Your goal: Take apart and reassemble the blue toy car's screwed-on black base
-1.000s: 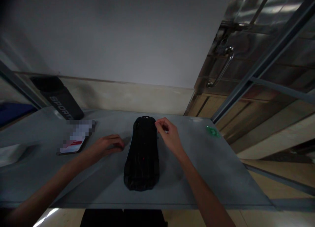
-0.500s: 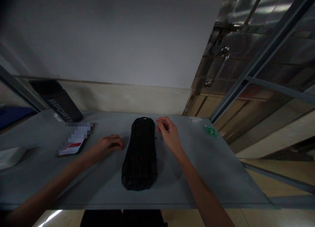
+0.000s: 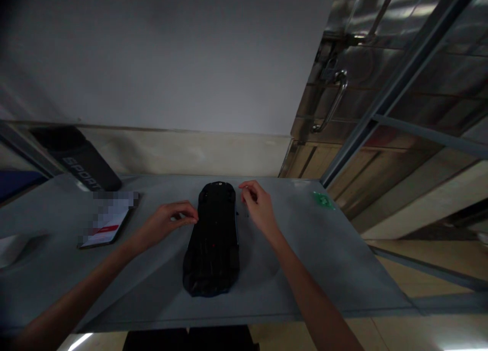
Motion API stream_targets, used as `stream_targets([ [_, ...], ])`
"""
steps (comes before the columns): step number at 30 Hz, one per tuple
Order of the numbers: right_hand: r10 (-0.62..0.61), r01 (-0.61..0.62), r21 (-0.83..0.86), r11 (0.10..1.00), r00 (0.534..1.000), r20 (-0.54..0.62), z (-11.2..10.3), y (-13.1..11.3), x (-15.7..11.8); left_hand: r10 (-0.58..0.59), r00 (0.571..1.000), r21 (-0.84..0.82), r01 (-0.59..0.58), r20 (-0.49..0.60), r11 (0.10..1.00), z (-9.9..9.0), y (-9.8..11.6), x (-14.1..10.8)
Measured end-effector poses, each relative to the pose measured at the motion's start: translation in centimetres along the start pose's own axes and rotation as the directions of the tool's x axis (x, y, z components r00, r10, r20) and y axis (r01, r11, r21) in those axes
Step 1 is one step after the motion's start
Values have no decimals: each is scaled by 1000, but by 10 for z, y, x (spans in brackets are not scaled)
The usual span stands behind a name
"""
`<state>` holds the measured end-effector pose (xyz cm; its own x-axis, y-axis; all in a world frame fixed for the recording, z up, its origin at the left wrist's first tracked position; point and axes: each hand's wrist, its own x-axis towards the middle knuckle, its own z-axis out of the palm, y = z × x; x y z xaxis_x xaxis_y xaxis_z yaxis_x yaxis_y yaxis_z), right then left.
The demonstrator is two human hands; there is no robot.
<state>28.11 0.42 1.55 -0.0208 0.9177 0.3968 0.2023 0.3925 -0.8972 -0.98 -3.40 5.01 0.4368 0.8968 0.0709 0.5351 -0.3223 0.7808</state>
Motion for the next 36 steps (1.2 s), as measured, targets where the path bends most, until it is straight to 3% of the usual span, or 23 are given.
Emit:
stream_targets([
  [4,-33,33,-4,999,999,18,2,4,-2,-8,1000,-3,8,23,1000,-4,2,1],
  [9,-46,47,-13,999,998,36,3,5,-2,-78,995,-127,85,62,988,-1,-3,3],
  [24,-42,45,-52,998,998,56,5,4,-2,-100,995,-299,89,-23,950,13,-23,-1],
  [26,-41,45,-109,993,998,36,2,9,0,-97,992,-290,70,-78,954,11,-25,1],
  [30,-12,17,-418,908,1000,14,-7,27,4,-123,956,-249,54,-267,967,1,-29,16],
  [32,1,12,-515,857,1000,24,-9,37,6,-168,948,-305,81,-271,949,-2,-31,28],
  [36,18,25,-595,803,998,67,-5,51,7,-282,947,-505,169,-156,847,7,-39,49],
])
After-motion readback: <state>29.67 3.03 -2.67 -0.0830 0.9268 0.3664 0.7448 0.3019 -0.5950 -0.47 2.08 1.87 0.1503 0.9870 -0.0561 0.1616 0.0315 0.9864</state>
